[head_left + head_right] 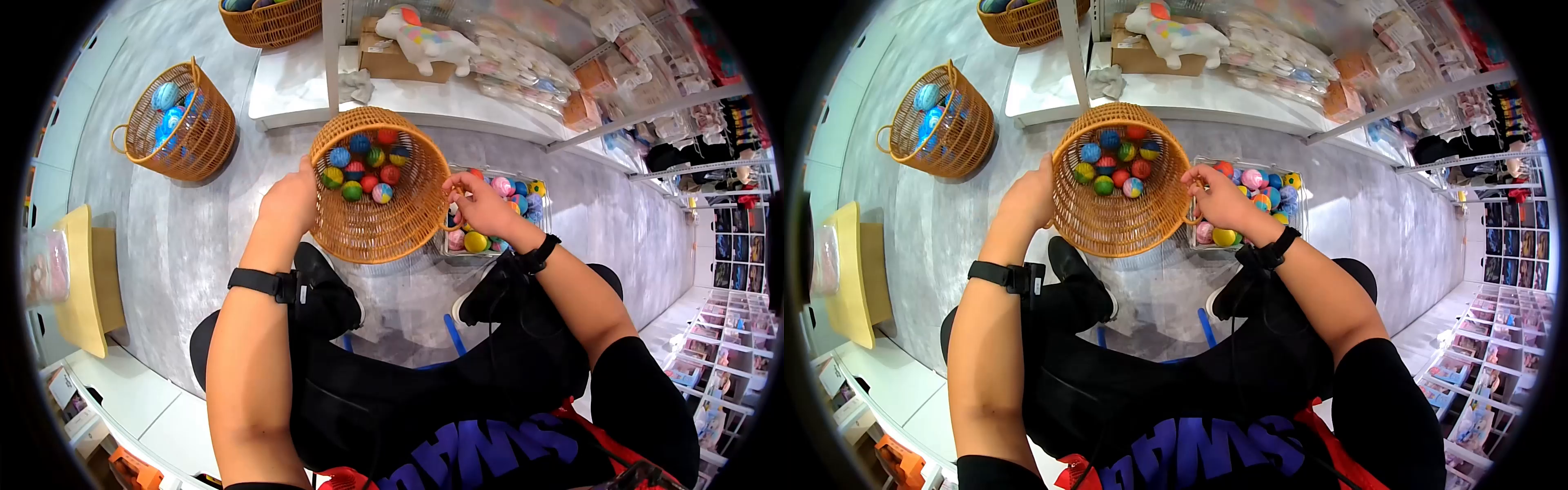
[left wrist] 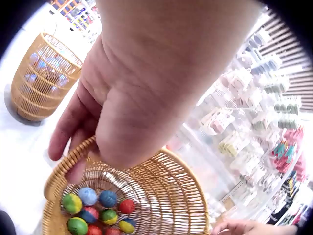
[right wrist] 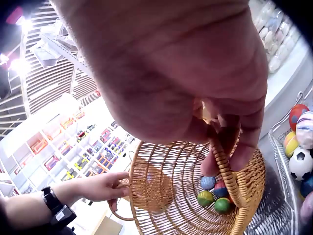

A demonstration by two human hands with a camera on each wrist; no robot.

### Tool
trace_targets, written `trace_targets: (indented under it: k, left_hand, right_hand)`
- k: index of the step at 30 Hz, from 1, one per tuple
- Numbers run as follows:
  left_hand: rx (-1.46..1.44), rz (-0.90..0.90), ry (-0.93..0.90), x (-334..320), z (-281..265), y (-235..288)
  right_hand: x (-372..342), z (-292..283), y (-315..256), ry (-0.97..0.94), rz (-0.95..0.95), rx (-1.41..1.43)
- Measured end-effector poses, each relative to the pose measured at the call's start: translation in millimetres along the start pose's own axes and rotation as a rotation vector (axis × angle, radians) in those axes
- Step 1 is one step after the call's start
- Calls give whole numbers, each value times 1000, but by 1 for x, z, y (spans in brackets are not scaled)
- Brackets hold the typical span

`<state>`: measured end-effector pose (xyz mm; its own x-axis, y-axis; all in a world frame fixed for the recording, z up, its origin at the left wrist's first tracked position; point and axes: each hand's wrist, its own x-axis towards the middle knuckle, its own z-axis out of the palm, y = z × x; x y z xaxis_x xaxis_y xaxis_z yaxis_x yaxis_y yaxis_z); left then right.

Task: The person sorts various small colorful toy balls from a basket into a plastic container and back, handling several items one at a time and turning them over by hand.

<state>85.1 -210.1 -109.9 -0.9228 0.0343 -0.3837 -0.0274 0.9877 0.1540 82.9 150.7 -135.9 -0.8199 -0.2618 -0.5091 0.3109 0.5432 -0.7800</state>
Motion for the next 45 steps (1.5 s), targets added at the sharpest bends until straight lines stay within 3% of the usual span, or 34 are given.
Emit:
trace_targets:
  k: [2,4,5,7,8,10,11,13,15,17,21,23,26,29,30,32,34,36,37,38,45]
  left_hand:
    - [-19,20,-36,0,-7,4]
    - [-52,17,-32,4,-4,5]
    - [-79,16,-29,5,-2,6]
    - [-100,-10,-76,0,-13,12]
    - [-115,-36,-120,-2,-17,14]
    - [-142,-46,-83,-3,-16,13]
    - [-159,-51,-53,-3,-15,13]
    - [-163,-47,-69,-3,-17,13]
    - [-158,-42,-80,-2,-15,12]
    - [-178,-56,-61,2,-11,11]
    - [-188,-69,-82,7,-10,11]
    - [-203,-87,-91,7,-11,13]
    - [-239,-118,-94,7,-12,16]
    - [-300,-157,-128,12,-12,17]
    - [-293,-133,-94,11,-8,16]
    - [-299,-108,-44,9,-5,16]
    - [-350,-68,62,10,1,15]
    - [-346,-100,18,13,3,18]
    - [-342,-122,-21,13,1,20]
    - [-354,-136,-52,15,-2,22]
    - [-329,-126,-34,18,3,27]
  right_hand:
    - [5,-2,10,-6,-7,-31]
    - [12,-5,28,-17,-212,-287]
    - [11,-6,24,-19,-209,-292]
    - [-1,-7,4,-4,-268,-593]
    - [-11,-4,-15,-9,-268,-601]
    - [-34,9,-61,99,-61,-1003]
    - [-41,15,-77,94,-66,-1016]
    - [-52,32,-97,134,-321,-1162]
    - [-47,52,-103,56,-435,-1099]
    - [-36,79,-107,-190,-515,-1021]
    - [16,133,-79,-385,-536,-1066]
    - [49,158,-69,-519,-248,-1107]
    - [105,176,-46,-604,-117,-1280]
    - [150,177,-25,-417,74,-1285]
    - [163,176,-15,-426,69,-1280]
    - [182,173,-7,-216,158,-1247]
    - [190,169,-10,-243,197,-1207]
    - [197,167,-19,-290,257,-1184]
    - [226,169,25,-339,183,-1189]
    - [227,165,23,-350,216,-1154]
    - [266,186,30,-458,228,-1187]
